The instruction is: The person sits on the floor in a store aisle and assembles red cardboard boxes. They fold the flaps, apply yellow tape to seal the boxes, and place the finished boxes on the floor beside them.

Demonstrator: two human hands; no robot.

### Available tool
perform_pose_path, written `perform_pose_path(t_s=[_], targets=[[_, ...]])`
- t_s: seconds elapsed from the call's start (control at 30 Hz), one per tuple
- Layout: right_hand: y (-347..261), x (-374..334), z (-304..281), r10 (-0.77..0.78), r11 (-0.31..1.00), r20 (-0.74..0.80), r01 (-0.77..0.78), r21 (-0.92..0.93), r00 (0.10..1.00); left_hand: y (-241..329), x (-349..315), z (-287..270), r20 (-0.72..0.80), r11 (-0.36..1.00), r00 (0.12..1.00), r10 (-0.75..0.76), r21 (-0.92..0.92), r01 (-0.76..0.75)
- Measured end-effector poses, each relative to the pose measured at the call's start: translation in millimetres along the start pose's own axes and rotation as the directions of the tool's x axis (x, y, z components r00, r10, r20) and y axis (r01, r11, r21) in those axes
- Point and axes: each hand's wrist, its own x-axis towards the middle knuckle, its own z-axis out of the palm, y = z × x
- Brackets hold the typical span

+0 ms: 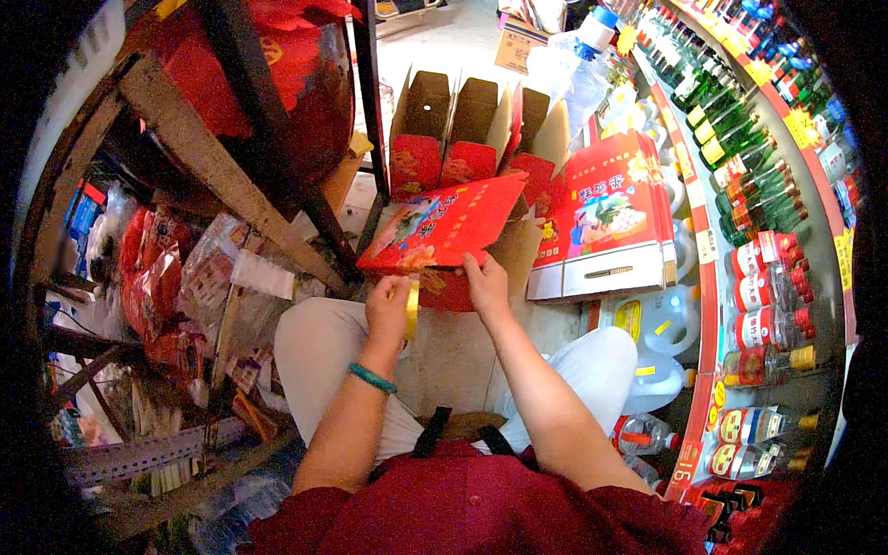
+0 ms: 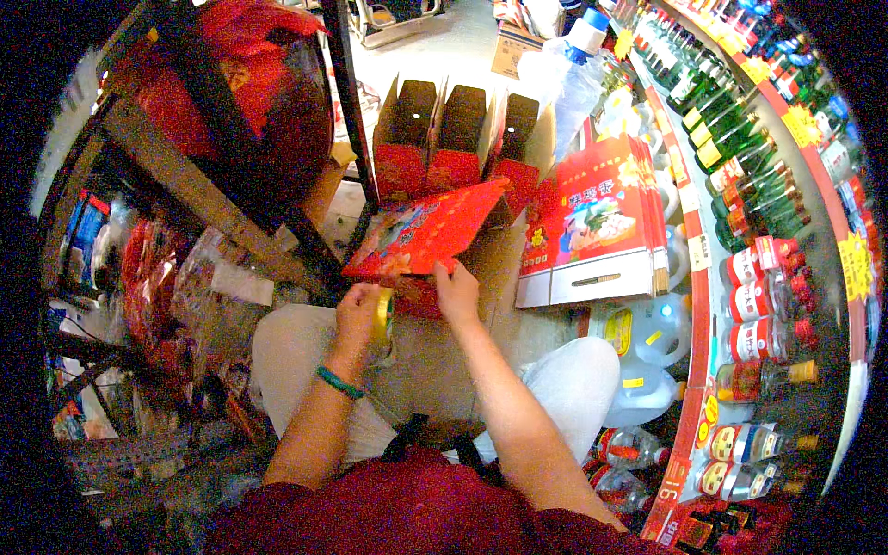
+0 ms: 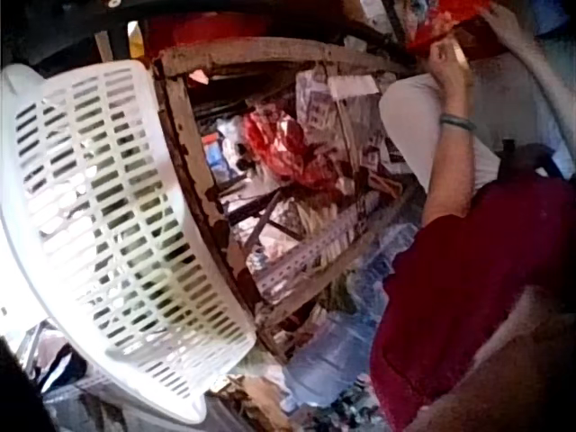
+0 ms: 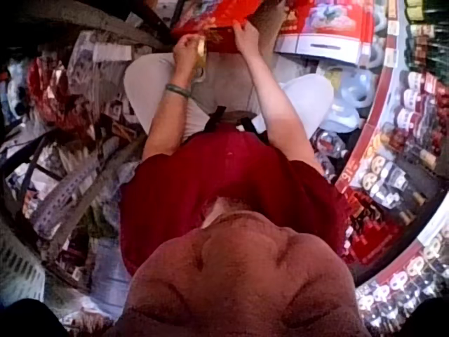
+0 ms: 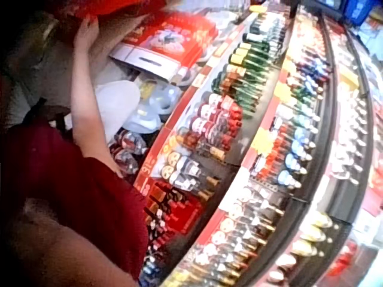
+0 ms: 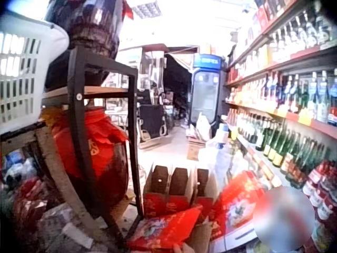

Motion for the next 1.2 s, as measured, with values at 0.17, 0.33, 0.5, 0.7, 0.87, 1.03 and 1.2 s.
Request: perform_pose_path(t_s=[0.17, 0.33, 0.5, 0.7, 0.87, 1.03, 1.2], targets=[[-57.9, -6.9, 29.2, -0.085, 0.907, 0.091, 0.115, -0.405, 0.992, 6.2, -8.0, -6.2, -0.035, 0.996, 0.999, 0.016, -0.084, -0.019], [-43.0, -6.6, 55.9, -0.363, 0.707, 0.342, 0.495, -0.504, 0.867, 8.1, -7.2, -14.0, -0.068, 0.986, 0.997, -0.042, -0.162, 0.031], [-30.3, -3.1, 62.6, -0.258, 0.807, 0.477, 0.459, -0.372, 0.84, 27.3, -9.7, -23.8, -0.051, 0.982, 0.997, -0.06, -0.182, 0.05], [-75.5, 5.6, 21.3, -0.639, 0.654, 0.098, 0.607, -0.451, 0.762, 14.8, -8.8, -31.3, -0.006, 0.992, 0.997, -0.077, -0.1, 0.076], [-9.4, 39.0, 7.0, -0.218, 0.849, 0.08, 0.229, -0.476, 0.973, 17.6, -14.9, -16.1, 0.115, 0.961, 0.993, -0.014, 0.276, -0.019], [-5.9, 50.6, 17.7, 0.055, 0.85, 0.175, 0.046, -0.524, 0.983, -5.2, -17.5, -2.2, 0.238, 0.948, 0.97, 0.044, 0.298, -0.116], [-16.5, 38.8, 52.9, -0.076, 0.937, 0.1, 0.105, -0.333, 0.992, -5.6, -21.6, 1.6, 0.282, 0.928, 0.959, -0.035, 0.365, -0.074]])
